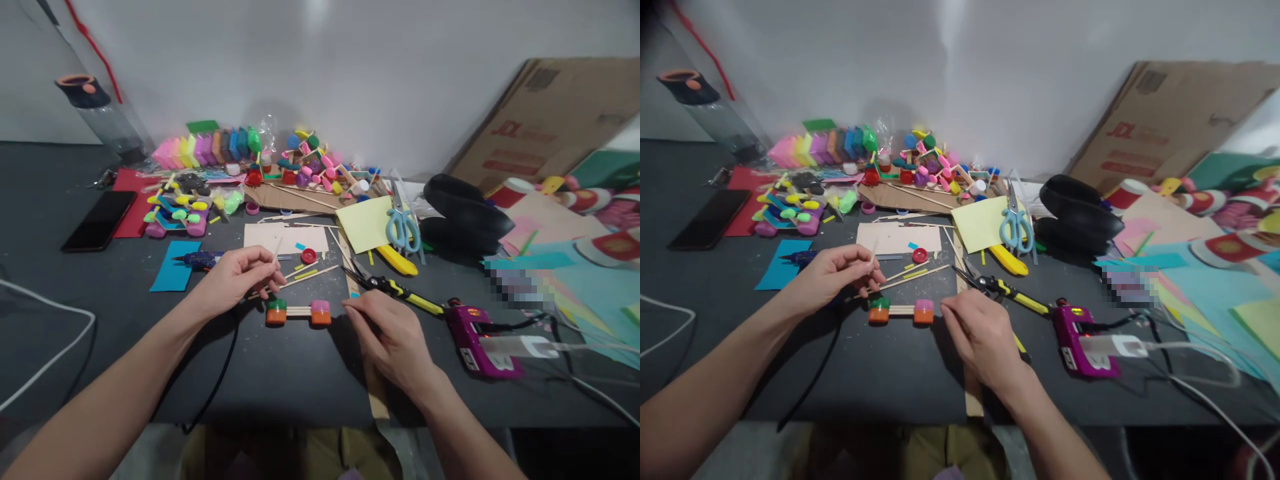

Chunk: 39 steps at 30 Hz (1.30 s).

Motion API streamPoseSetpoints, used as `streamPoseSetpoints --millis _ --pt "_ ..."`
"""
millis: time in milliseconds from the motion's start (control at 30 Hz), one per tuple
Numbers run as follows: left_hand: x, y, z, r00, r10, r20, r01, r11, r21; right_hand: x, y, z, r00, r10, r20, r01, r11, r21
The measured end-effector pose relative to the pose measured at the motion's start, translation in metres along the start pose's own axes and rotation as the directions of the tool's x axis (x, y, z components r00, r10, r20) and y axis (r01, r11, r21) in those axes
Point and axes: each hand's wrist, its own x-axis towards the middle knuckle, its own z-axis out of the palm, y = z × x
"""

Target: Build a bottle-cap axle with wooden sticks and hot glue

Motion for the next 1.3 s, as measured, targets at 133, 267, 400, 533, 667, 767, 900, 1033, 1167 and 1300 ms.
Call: streamPoseSetpoints --millis 133,267,400,533,667,767,900,1033,1167,1300 --pt "-0.002 0.0 0.001 0.999 0.026 -0.041 -0.028 0.998 -0.063 0.016 -0.019 -0.01 0.987 -0.029 0.155 0.029 1.0 -0.002" --pt "-0.008 0.001 0.01 0.999 -0.003 0.051 0.007 0.996 -0.092 0.043 -0.034 -0.007 0.961 0.16 0.227 -0.19 0.974 0.12" --pt "-0.016 0.004 0.019 0.956 -0.098 0.276 0.113 0.993 -0.038 0.066 -0.039 0.015 0.893 0.33 0.306 -0.447 0.723 0.527" --pt "-0.021 0.009 0.021 0.955 -0.137 0.265 0.121 0.99 0.075 0.068 -0.037 0.032 0.874 0.352 0.336 -0.483 0.538 0.691" --pt "-0.019 0.009 0.021 0.947 -0.139 0.29 0.143 0.99 0.008 0.061 -0.033 0.035 0.856 0.405 0.321 -0.497 0.471 0.729" --pt "-0.016 0.005 0.021 0.912 -0.12 0.392 0.18 0.976 -0.12 0.06 -0.032 0.034 0.841 0.415 0.348 -0.516 0.419 0.747" --pt "-0.016 0.001 0.023 0.892 -0.115 0.438 0.245 0.936 -0.253 0.061 -0.034 0.032 0.831 0.421 0.364 -0.527 0.382 0.759" --pt "-0.02 0.002 0.026 0.906 -0.129 0.403 0.234 0.946 -0.224 0.06 -0.037 0.032 0.839 0.42 0.345 -0.51 0.387 0.768" --pt "-0.022 0.004 0.029 0.922 -0.129 0.364 0.205 0.963 -0.177 0.058 -0.038 0.034 0.855 0.408 0.32 -0.489 0.428 0.76" --pt "-0.022 0.004 0.031 0.933 -0.126 0.338 0.196 0.964 -0.179 0.058 -0.038 0.035 0.853 0.43 0.295 -0.489 0.461 0.74"
